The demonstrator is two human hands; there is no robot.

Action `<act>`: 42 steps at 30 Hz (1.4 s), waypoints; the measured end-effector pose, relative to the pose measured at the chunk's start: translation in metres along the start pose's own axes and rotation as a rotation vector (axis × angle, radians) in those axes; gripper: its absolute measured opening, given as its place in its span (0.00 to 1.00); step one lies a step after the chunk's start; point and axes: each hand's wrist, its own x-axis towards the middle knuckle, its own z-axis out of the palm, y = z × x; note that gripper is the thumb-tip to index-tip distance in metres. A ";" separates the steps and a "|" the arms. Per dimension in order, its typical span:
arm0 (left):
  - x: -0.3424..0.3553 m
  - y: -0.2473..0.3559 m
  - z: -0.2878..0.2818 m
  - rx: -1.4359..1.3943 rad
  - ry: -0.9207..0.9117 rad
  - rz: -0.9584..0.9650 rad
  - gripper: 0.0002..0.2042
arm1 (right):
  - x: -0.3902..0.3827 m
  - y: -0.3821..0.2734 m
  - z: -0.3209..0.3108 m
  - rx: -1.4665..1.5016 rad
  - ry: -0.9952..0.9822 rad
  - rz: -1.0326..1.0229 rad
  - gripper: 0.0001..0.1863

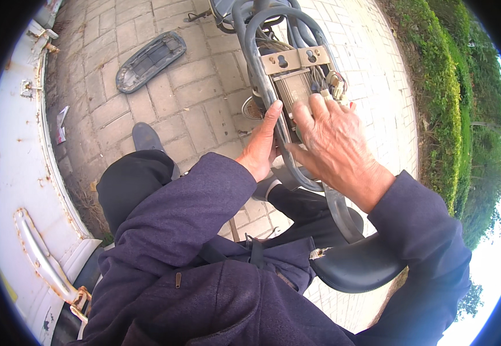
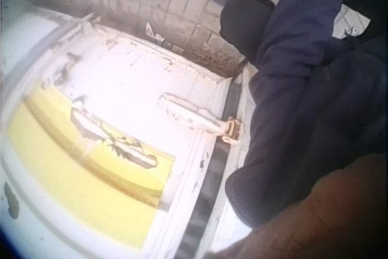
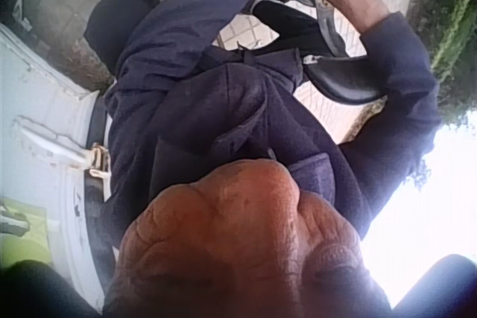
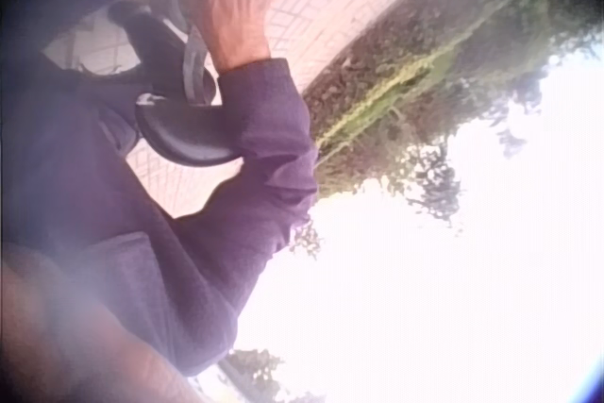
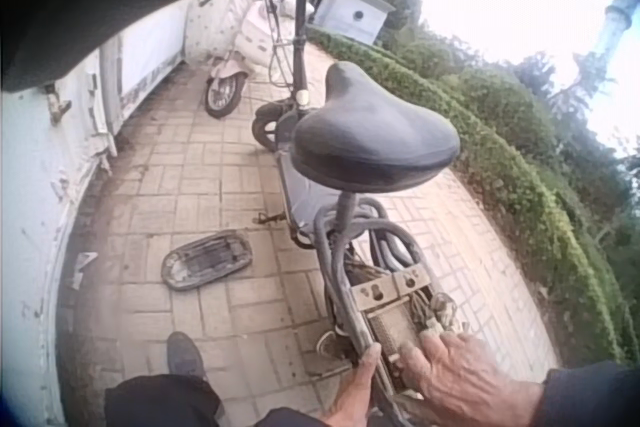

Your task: The person removes the rear seat and a plastic cover from a scooter using a screwdriver. They then disconnect several electrical connectors and unscrew a metal bracket to remove a component from the scooter's frame.

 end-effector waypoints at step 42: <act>-0.003 0.003 -0.001 0.005 -0.050 -0.001 0.41 | 0.001 0.010 -0.007 -0.104 -0.176 -0.067 0.22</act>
